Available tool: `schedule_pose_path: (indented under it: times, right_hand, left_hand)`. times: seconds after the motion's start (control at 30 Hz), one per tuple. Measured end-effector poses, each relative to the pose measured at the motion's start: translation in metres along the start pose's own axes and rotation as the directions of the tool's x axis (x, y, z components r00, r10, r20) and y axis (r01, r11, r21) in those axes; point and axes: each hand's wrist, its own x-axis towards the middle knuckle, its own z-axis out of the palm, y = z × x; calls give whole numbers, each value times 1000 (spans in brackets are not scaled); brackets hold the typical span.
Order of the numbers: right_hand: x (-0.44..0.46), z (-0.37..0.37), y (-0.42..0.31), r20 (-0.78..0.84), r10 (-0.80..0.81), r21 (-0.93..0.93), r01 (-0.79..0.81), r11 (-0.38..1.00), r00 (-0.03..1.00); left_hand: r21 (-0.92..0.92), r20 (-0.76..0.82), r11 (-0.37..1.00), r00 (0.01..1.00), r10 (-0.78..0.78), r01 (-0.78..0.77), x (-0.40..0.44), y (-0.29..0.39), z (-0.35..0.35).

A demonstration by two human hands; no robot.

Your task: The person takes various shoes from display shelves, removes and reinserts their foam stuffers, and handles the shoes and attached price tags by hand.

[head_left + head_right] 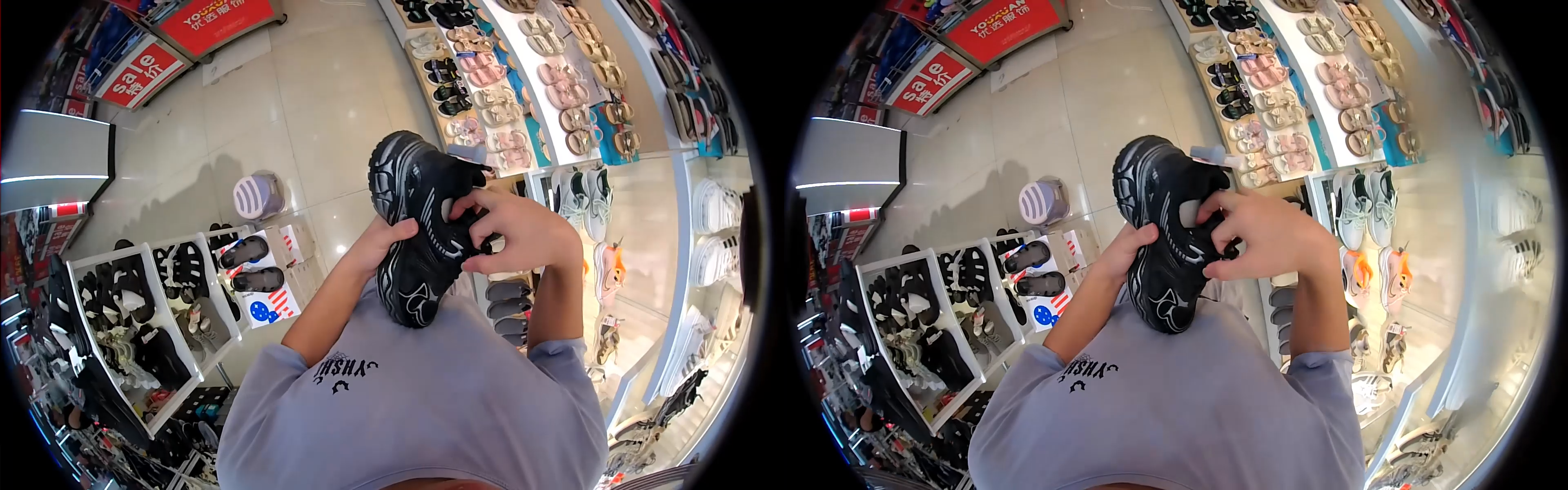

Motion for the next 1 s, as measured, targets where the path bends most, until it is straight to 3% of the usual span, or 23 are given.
schedule_pose_path:
  times: [0.13, 0.27, 0.4, 0.53, 0.6, 0.67, 0.7, 0.8, 0.83, 1.0]
  right_hand:
    - [21, -35, 1, 11, 119, -106, -118, 987, 993]
    - [44, -73, 9, -194, -43, -310, -19, 951, 980]
    - [69, -118, 20, -332, -144, -398, 0, 917, 932]
    - [103, -155, 64, -392, -99, -76, 75, 994, 915]
    - [125, -166, 89, -380, -255, 82, 307, 948, 889]
    - [142, -183, 99, -264, -291, 177, 343, 923, 920]
    - [151, -190, 104, -275, -326, 167, 379, 910, 904]
    - [171, -221, 104, -91, -195, 149, 207, 967, 976]
    - [181, -225, 108, -123, -255, 135, 270, 953, 959]
    - [226, -248, 120, -137, -279, 136, 297, 945, 950]
  left_hand:
    - [18, 19, 999, 999, 36, -36, 33, 30, -2]
    - [156, 40, 966, 979, 201, -204, 72, 85, 3]
    - [128, 26, 959, 968, 251, -252, 115, 126, -5]
    - [118, -13, 955, 962, 274, -271, 164, 155, -12]
    - [119, -27, 943, 948, 316, -311, 183, 161, -15]
    - [94, -41, 935, 937, 348, -343, 196, 166, -24]
    - [61, -34, 940, 941, 338, -336, 201, 170, -28]
    - [59, -80, 945, 942, 325, -321, 209, 183, -30]
    - [32, -71, 940, 937, 342, -341, 214, 188, -33]
    - [28, -107, 926, 920, 378, -377, 234, 219, -53]
